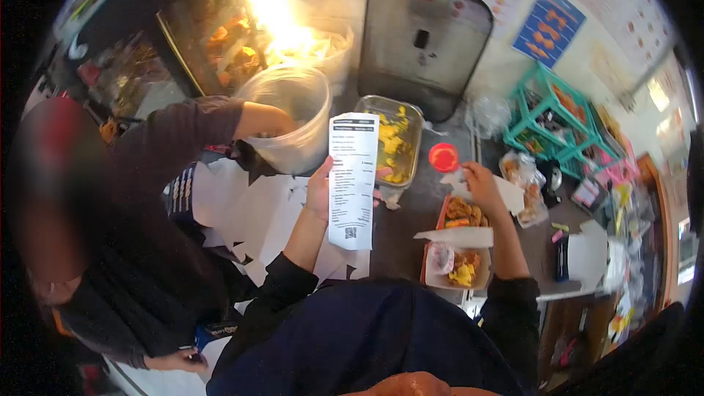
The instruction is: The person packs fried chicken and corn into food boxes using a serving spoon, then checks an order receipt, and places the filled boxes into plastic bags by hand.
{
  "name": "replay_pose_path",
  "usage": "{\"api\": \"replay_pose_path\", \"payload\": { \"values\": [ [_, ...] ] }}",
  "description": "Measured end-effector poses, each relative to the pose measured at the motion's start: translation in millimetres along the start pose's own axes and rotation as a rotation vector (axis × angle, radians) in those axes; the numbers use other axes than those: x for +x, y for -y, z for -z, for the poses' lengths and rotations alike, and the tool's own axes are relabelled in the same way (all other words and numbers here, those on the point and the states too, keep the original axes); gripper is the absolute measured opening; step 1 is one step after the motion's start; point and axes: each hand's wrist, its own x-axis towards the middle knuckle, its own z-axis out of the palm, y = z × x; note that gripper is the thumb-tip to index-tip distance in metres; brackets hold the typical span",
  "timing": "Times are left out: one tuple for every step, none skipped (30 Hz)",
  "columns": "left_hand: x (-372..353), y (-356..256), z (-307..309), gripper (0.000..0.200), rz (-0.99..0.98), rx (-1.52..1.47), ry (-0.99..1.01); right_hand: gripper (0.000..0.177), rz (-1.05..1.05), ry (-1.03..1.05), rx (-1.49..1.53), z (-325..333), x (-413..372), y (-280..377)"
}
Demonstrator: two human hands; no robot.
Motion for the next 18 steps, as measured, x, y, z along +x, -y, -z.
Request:
{"api": "replay_pose_path", "payload": {
  "values": [
    [-4,-3,-2,0.066,-0.022,0.011,-0.034,0.021,0.002,0.052,-0.038,-24,29,-3],
    [-8,-6,-5,0.067,-0.045,0.021,-0.068,0.022,0.004,0.105,-0.077,-46,51,-3],
    [-12,-8,-8,0.066,-0.06,0.011,-0.051,0.022,0.057,0.151,-0.162,-62,65,-8],
    [-17,-11,-10,0.065,-0.073,0.001,-0.034,0.022,0.11,0.195,-0.248,-78,77,-9],
    [-21,-13,-13,0.063,-0.083,-0.01,-0.018,0.022,0.16,0.237,-0.332,-90,86,-11],
    [-25,-15,-16,0.064,-0.089,0.01,-0.015,0.021,0.155,0.31,-0.416,-93,87,-1],
    [-27,-18,-18,0.064,-0.099,0.017,-0.011,0.021,0.143,0.378,-0.501,-94,87,6],
    [-29,-19,-20,0.064,-0.104,0.024,-0.004,0.021,0.129,0.441,-0.587,-93,84,13],
    [-30,-19,-23,0.064,-0.103,0.027,0.004,0.021,0.204,0.469,-0.437,-84,73,28],
    [-30,-18,-27,0.064,-0.102,0.002,0.016,0.022,0.269,0.492,-0.284,-69,58,46],
    [-29,-17,-29,0.064,-0.104,0.002,0.023,0.021,0.2,0.566,-0.173,-51,41,68],
    [-27,-14,-31,0.065,-0.096,0.001,0.036,0.021,0.125,0.627,-0.06,-35,24,86],
    [-22,-10,-34,0.065,-0.08,-0.002,0.054,0.02,0.133,0.581,0.032,-23,5,96],
    [-15,-4,-38,0.065,-0.055,-0.008,0.055,0.019,0.135,0.525,0.123,-12,-15,103],
    [-9,4,-44,0.066,-0.023,-0.012,0.06,0.019,0.138,0.459,0.212,-5,-36,106],
    [-2,12,-50,0.066,0.014,-0.016,0.066,0.018,0.148,0.411,0.247,-1,-55,108],
    [6,21,-54,0.067,0.053,0.007,0.099,0.017,0.159,0.359,0.28,1,-73,109],
    [13,30,-57,0.067,0.093,0.029,0.134,0.017,0.171,0.305,0.313,4,-87,109]
  ]
}}
